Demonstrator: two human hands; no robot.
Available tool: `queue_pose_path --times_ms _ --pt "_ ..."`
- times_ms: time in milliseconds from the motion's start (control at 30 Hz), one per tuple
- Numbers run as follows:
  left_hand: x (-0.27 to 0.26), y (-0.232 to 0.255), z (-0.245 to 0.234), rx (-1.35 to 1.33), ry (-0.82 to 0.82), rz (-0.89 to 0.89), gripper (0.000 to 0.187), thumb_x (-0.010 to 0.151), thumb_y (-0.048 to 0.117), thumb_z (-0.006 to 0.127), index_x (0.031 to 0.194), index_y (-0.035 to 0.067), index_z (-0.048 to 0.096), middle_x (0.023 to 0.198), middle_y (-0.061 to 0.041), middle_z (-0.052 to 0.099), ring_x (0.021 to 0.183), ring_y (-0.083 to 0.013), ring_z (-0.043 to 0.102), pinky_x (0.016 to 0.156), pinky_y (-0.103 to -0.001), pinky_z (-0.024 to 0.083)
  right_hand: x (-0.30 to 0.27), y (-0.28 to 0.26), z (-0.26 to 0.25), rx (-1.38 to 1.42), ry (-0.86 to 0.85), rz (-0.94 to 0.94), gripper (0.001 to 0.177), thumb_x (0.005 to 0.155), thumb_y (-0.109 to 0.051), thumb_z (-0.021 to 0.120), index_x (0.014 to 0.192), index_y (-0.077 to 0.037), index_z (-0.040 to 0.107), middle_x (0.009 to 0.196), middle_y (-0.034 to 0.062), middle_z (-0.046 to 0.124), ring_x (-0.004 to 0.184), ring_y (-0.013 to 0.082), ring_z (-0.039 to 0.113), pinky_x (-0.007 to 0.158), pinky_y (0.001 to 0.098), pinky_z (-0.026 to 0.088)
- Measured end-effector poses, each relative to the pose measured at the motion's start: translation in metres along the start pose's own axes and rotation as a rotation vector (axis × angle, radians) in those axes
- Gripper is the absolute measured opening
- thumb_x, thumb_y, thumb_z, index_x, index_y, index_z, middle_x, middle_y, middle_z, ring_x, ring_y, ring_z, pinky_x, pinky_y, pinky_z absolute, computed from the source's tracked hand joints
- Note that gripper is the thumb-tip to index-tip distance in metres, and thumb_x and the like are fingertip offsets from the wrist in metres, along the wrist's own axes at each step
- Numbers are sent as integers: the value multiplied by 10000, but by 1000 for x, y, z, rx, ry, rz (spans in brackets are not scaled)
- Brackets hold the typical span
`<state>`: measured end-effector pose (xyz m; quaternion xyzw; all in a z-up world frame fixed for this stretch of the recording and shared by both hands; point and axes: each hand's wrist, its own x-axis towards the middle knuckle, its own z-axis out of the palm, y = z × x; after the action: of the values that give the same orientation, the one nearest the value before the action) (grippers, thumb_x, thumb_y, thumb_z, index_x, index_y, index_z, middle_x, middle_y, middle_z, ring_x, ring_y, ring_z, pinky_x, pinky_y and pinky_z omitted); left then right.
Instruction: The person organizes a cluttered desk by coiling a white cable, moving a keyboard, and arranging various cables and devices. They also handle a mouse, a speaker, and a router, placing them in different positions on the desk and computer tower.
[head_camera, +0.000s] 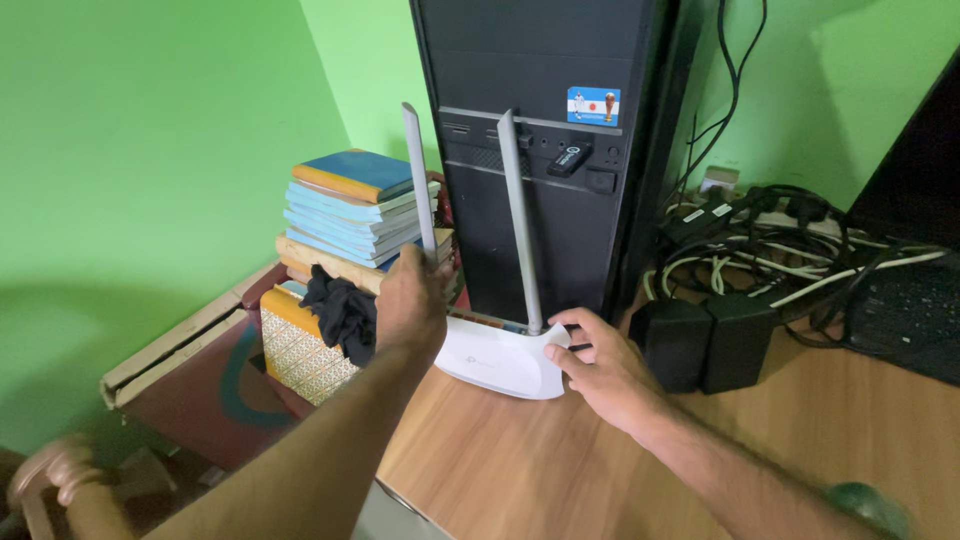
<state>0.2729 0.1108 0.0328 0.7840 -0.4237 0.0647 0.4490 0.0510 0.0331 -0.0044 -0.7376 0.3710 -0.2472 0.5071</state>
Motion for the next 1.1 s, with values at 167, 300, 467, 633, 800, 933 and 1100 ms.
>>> queue_pose_path --times_ms 167,300,467,633,800,933,1100 --pt "5 4 2 -28 -80 83 231 963 199 656 1007 32 503 1033 -208 675 960 -456 645 779 -539 511 1 -7 -4 -166 31 -61 359 926 -237 693 1252 -115 601 1163 54 738 1108 202 694 877 388 578" --pt "4 7 1 -39 -94 189 223 970 178 631 1011 22 478 993 -213 666 961 -461 634 770 -547 493 8 -20 -3 -124 -18 -255 402 911 -166 702 1298 -142 598 1093 77 748 1097 194 695 953 373 529" --pt "-3 5 -3 -64 -92 117 210 994 182 616 1004 25 478 998 -222 658 947 -477 627 772 -550 491 12 -38 2 14 -59 -327 209 870 -57 687 1079 -60 684 1096 50 782 1051 159 729 912 377 562" --pt "-8 2 -6 -99 -85 173 214 984 177 619 1003 22 473 975 -220 660 914 -466 648 754 -533 514 2 -42 1 4 -111 -235 180 862 -42 692 1039 -70 701 1036 48 792 954 155 761 898 360 578" --pt "-11 8 -2 -71 -83 316 231 982 190 627 1025 28 467 942 -224 678 901 -458 667 765 -543 517 -5 -37 -8 60 -64 -254 209 855 -12 699 1057 -67 710 1110 44 796 967 154 741 907 358 576" --pt "-16 20 -1 -94 -143 217 253 982 192 620 1128 48 472 989 -267 694 954 -505 635 772 -577 493 -12 -32 -16 118 22 -278 227 874 -4 666 1091 -71 665 1165 34 779 1023 154 746 919 368 584" --pt "-10 33 2 -15 -270 50 239 1002 260 584 1102 72 476 968 -246 709 965 -482 670 825 -553 525 -12 -31 -22 11 93 -245 172 889 -10 671 1044 -84 656 1180 10 766 1139 140 704 940 381 562"
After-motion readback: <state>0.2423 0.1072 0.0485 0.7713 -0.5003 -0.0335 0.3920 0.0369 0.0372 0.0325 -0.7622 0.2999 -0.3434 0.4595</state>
